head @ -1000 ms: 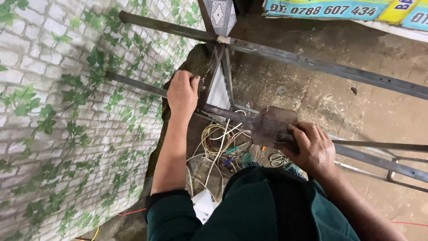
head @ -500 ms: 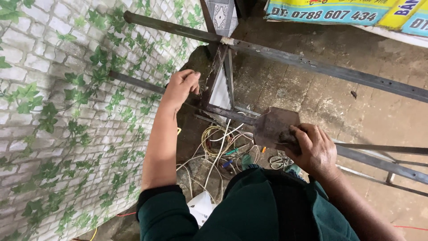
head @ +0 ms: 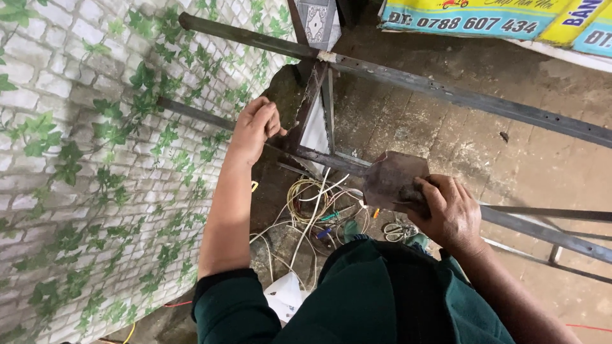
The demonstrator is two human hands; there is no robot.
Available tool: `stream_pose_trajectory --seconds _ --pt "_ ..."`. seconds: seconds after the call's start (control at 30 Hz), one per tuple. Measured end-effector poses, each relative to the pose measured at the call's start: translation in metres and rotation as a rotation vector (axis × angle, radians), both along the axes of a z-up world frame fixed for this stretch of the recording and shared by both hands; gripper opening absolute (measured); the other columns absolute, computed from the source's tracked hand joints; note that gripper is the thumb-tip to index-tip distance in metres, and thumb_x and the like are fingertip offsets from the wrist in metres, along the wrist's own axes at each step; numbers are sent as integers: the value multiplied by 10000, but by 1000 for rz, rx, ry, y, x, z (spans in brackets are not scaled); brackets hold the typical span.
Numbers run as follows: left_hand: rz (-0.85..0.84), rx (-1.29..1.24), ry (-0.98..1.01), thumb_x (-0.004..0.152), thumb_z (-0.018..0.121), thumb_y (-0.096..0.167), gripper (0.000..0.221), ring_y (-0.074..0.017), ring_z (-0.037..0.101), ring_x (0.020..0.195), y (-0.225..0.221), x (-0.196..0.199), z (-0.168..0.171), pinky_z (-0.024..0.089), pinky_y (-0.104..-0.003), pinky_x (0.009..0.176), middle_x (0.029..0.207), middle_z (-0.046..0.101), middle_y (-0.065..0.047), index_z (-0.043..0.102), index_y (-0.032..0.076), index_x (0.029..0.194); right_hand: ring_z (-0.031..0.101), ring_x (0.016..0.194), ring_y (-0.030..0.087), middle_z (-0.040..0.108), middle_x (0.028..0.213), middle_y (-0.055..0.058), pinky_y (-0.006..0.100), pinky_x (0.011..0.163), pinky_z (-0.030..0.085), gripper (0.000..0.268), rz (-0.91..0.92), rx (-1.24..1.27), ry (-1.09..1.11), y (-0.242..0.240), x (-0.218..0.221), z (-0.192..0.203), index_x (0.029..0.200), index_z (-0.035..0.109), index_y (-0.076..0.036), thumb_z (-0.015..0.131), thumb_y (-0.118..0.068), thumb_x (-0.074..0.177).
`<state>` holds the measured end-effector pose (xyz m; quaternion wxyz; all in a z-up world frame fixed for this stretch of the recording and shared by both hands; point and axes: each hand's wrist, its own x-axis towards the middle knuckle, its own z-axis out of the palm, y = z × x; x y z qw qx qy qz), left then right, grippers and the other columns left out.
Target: Sanding the surfaces of a metal frame using a sanding block to smooth it.
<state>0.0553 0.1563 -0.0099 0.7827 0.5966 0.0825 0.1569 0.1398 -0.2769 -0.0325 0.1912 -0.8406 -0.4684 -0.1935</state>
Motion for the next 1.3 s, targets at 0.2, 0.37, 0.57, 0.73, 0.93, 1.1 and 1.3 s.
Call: stream_pose_trajectory --seconds 0.2,0.37,0.57,0.73,0.93,1.1,1.3 --pt "100 837 233 1097 519 399 411 -274 536 581 -2 36 -27 499 -440 599 629 426 -85 462 112 808 692 851 339 634 1042 121 448 726 561 546 24 3 -15 4 -3 11 1234 695 -118 825 -304 737" --pt "99 1089 237 1024 569 405 357 -447 630 703 -8 58 -20 507 -504 598 642 559 -157 539 118 814 697 871 336 644 1050 123 453 729 558 612 50 31 -3 2 1 5 1231 698 -129 859 -319 672" --pt "-11 1285 207 980 577 291 253 -408 667 716 -13 46 11 542 -475 605 732 601 -144 566 99 816 687 851 336 640 1034 122 459 703 552 572 46 29 -2 2 0 3 1222 691 -129 836 -330 707" --pt "-239 1416 358 953 657 183 224 -390 664 1077 -6 21 52 597 -477 807 1110 634 -146 694 3 1081 689 856 346 640 1032 134 459 711 556 552 57 25 -11 2 1 3 1226 692 -126 820 -348 737" --pt "-392 1460 648 922 714 225 413 -389 605 1225 -4 14 70 557 -503 953 1243 628 -180 672 -24 1248 694 869 335 645 1044 122 459 710 558 558 47 6 -12 2 1 4 1230 685 -131 821 -352 736" --pt "-440 1474 654 1017 607 236 241 -304 710 815 0 17 67 576 -462 741 825 695 -82 741 86 885 690 844 325 648 1046 124 443 734 560 528 42 3 -29 3 0 7 1220 694 -127 818 -322 746" --pt "-403 1241 594 1015 527 262 389 -223 526 506 20 16 15 447 -406 562 559 538 -33 556 123 653 697 857 327 643 1052 123 450 740 562 573 49 0 -36 1 1 3 1242 682 -126 828 -329 726"
